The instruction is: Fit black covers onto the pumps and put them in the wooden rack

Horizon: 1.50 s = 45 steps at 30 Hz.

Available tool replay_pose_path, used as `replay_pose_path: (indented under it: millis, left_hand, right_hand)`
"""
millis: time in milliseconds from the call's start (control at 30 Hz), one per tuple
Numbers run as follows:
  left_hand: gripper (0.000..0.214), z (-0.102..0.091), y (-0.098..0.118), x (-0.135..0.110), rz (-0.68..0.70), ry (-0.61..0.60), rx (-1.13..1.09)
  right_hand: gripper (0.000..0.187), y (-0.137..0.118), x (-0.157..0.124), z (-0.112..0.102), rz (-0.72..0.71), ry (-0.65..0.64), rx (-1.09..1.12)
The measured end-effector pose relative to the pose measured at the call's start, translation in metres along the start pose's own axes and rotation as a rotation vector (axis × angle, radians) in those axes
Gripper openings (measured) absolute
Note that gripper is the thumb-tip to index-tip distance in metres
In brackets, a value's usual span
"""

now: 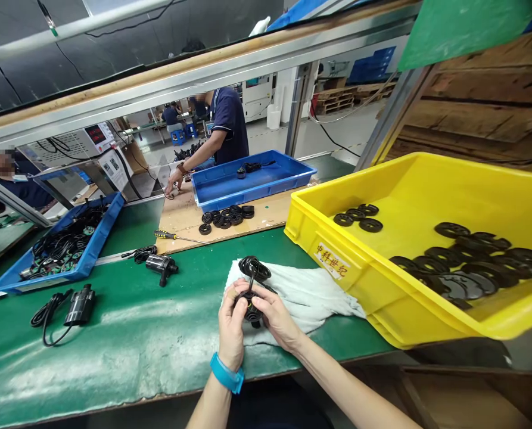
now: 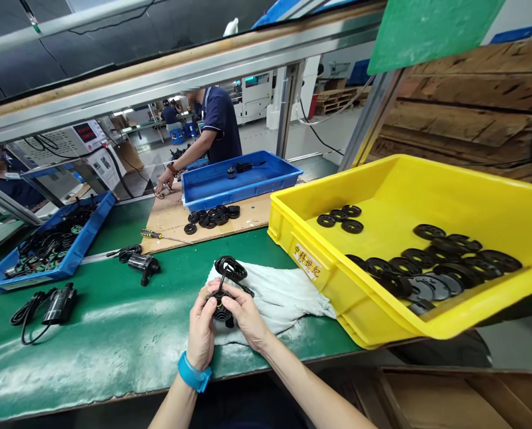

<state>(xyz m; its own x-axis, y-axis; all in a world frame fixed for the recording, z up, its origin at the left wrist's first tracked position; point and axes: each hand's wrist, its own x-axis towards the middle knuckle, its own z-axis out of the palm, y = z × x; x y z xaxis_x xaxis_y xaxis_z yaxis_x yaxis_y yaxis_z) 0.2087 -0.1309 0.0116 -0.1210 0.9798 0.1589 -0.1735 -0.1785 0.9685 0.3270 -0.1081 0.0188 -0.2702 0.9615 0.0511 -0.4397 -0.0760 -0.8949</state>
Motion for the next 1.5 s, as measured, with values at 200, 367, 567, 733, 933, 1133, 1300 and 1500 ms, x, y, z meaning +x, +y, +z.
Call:
replay_pose_path:
  millis: [200,367,567,733,933,1133,1300,1500]
  left_hand:
    - [0.029,0.001,0.006,0.001,-0.008,-0.028,0.049]
    - [0.028,0.005,-0.001,0.002,-0.008,0.03,0.07]
    - [0.03,0.006,-0.002,0.005,0.006,-0.008,0.121]
    - [0.041,-0.005,-0.001,0.005,0.08,-0.167,0.13]
    - [0.042,-0.01,0.005,0.003,0.084,-0.233,0.142]
    - [0.041,-0.003,0.011,0.002,0.037,-0.212,0.152]
    - [0.04,-0.003,0.007,0.003,0.032,-0.207,0.134]
    - [0.04,-0.007,0.003,0.004,0.03,-0.185,0.049]
  right_hand:
    - [0.042,-0.003,0.001,-0.002,0.03,0.036,0.03]
    - [0.042,0.003,0.002,-0.009,0.0,0.054,-0.014]
    - [0.041,0.008,-0.001,-0.01,-0.034,0.075,0.0]
    - [0.043,0.013,-0.005,-0.009,-0.048,0.103,-0.072]
    - [0.053,0.011,-0.008,-0.011,-0.054,0.045,-0.112]
    - [0.053,0.003,-0.009,-0.016,0.05,0.031,-0.048]
    - [0.055,0.0,-0.007,-0.016,0.04,0.028,-0.063]
    - [0.045,0.0,-0.004,-0.006,-0.097,0.018,-0.148]
